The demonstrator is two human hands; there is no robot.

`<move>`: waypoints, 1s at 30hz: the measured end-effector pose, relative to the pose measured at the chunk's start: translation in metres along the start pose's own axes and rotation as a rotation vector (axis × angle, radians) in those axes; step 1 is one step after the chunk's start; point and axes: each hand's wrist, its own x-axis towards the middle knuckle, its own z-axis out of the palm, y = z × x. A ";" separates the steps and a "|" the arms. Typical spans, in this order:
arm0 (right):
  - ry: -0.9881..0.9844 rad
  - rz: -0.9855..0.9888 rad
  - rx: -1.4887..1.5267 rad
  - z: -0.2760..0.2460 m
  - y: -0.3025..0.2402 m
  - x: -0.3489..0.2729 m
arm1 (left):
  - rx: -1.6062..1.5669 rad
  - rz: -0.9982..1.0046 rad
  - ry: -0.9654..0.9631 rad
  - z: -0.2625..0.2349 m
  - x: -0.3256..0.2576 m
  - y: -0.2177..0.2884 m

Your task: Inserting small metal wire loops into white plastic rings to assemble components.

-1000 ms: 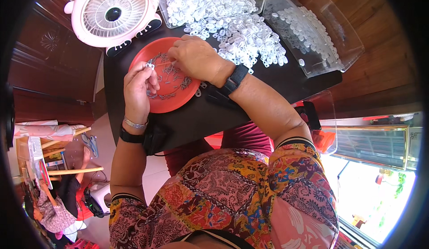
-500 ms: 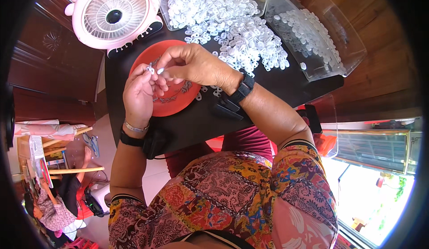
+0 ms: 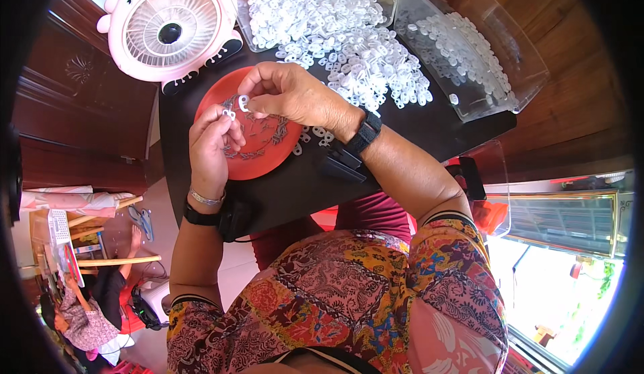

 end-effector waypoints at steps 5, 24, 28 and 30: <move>-0.016 -0.018 0.021 -0.002 0.002 0.000 | 0.026 -0.008 -0.005 0.000 0.000 -0.004; -0.044 0.008 -0.010 -0.004 0.000 0.000 | 0.093 -0.001 -0.021 0.004 -0.001 -0.003; -0.036 -0.002 -0.068 -0.002 -0.001 -0.001 | 0.106 -0.027 -0.043 0.003 -0.001 -0.003; -0.018 -0.010 -0.134 -0.002 0.001 -0.001 | 0.111 -0.020 -0.046 0.004 -0.001 -0.003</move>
